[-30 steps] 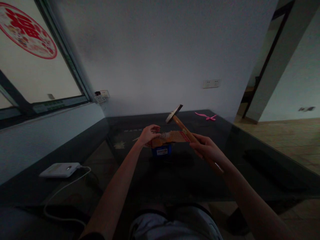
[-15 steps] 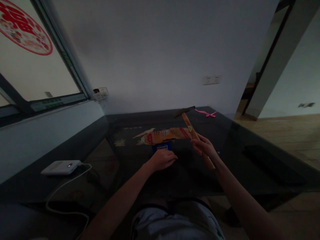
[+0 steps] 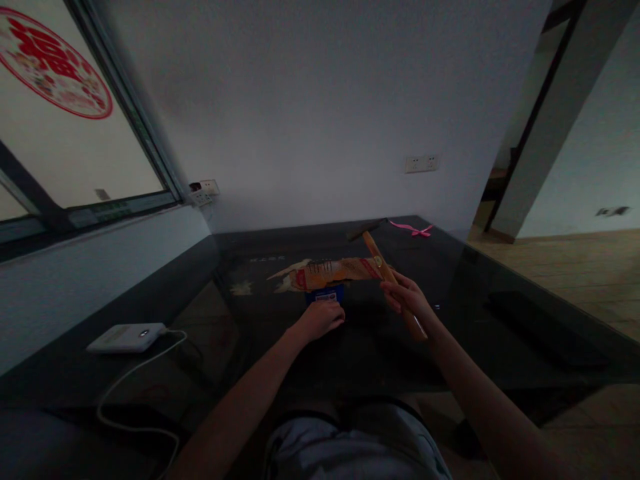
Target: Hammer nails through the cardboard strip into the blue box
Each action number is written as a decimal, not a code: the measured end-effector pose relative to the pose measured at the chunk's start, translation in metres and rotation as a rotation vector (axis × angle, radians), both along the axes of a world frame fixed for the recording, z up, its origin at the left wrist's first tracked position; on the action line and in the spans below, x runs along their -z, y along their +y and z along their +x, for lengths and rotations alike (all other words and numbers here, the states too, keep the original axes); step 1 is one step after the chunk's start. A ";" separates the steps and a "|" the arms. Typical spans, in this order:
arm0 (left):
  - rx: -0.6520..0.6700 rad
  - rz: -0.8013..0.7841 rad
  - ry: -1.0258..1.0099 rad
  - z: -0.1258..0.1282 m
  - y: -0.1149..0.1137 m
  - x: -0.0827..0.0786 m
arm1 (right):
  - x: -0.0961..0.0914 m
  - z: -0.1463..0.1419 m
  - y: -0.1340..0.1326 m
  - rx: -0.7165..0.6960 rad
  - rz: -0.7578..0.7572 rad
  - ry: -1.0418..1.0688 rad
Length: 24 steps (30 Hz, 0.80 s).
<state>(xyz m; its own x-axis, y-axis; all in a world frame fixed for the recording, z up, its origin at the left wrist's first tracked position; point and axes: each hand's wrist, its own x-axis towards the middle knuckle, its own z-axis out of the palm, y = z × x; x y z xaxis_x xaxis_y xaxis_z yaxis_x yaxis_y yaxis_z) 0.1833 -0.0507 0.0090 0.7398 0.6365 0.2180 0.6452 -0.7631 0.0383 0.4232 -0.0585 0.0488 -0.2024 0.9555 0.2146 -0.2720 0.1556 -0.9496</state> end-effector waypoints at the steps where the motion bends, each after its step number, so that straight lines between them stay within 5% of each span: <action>1: -0.005 0.014 0.012 0.001 0.000 0.001 | 0.000 0.000 0.000 -0.002 -0.002 -0.006; 7: -0.023 0.014 -0.007 0.002 -0.002 0.001 | 0.002 0.001 0.001 0.003 0.004 -0.027; 14: 0.007 -0.064 -0.293 0.001 -0.015 -0.014 | 0.000 0.000 -0.001 0.010 0.002 0.004; 20: -0.077 -0.058 -0.652 0.003 -0.019 -0.051 | 0.002 0.001 -0.001 -0.006 -0.017 0.027; 24: -0.205 0.090 -0.780 -0.002 0.007 -0.084 | -0.001 0.000 -0.002 0.001 -0.024 0.024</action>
<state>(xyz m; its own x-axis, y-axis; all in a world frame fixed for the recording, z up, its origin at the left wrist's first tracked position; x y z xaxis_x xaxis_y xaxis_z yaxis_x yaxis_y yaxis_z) 0.1816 -0.0435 0.0933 0.2247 0.6979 0.6800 0.5855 -0.6545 0.4783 0.4231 -0.0603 0.0495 -0.1968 0.9606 0.1965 -0.2947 0.1332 -0.9463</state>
